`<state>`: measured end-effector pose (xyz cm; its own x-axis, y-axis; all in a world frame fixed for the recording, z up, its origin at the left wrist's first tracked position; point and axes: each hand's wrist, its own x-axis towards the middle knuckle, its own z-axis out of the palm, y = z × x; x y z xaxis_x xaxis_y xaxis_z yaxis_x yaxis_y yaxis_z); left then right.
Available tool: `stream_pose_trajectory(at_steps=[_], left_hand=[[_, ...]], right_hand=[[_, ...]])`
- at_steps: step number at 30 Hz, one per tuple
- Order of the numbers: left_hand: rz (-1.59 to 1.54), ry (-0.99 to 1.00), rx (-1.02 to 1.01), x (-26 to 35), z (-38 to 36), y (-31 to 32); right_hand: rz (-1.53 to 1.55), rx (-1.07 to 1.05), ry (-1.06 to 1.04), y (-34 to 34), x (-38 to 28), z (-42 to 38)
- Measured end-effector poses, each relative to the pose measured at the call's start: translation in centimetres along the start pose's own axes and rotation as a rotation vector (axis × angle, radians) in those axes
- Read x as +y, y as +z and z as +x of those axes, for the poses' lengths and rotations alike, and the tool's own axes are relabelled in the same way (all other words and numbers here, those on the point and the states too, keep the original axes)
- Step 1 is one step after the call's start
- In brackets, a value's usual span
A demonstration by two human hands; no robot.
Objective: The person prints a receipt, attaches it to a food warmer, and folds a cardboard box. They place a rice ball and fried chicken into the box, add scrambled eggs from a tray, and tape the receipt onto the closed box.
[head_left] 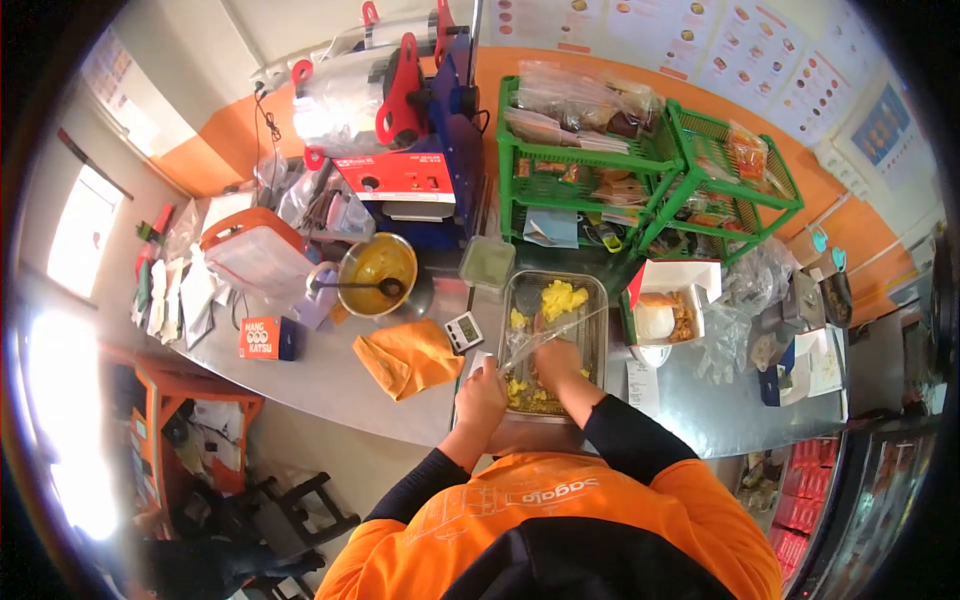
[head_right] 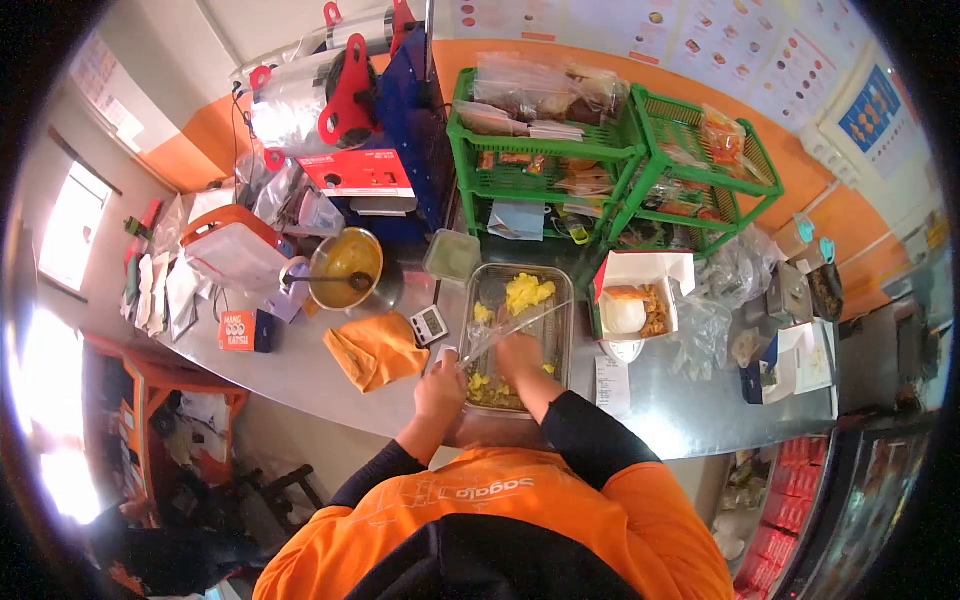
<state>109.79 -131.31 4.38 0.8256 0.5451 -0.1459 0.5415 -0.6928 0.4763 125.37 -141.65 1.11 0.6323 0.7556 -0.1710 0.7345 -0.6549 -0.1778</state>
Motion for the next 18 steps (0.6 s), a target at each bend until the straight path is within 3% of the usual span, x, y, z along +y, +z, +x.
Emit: stream_pose_trajectory(at_steps=[4, 7, 10, 12, 15, 18], left_hand=[[-0.05, -0.011, 0.034, -0.3, 0.0, 0.8], [-0.074, -0.055, 0.003, -0.3, 0.2, 0.6], [-0.039, -0.013, 0.056, 0.3, 0.0, -0.1], [-0.003, 0.09, 0.182, 0.9, -0.1, -0.6], [0.007, 0.094, 0.154, 0.9, 0.6, 0.0], [-0.005, 0.148, 0.204, 0.8, 0.5, 0.1]], right_hand=[[-0.045, 0.137, -0.2, -0.2, 2.0, -4.9], [0.031, 0.052, -0.291, -2.8, 2.5, -10.0], [-0.098, 0.02, -0.275, -5.4, 2.2, -11.6], [-0.097, 0.066, -0.239, -4.6, 2.7, -10.1], [-0.17, 0.177, -0.188, 0.0, 3.3, -6.9], [-0.209, 0.258, -0.15, 0.4, 3.0, -4.3]])
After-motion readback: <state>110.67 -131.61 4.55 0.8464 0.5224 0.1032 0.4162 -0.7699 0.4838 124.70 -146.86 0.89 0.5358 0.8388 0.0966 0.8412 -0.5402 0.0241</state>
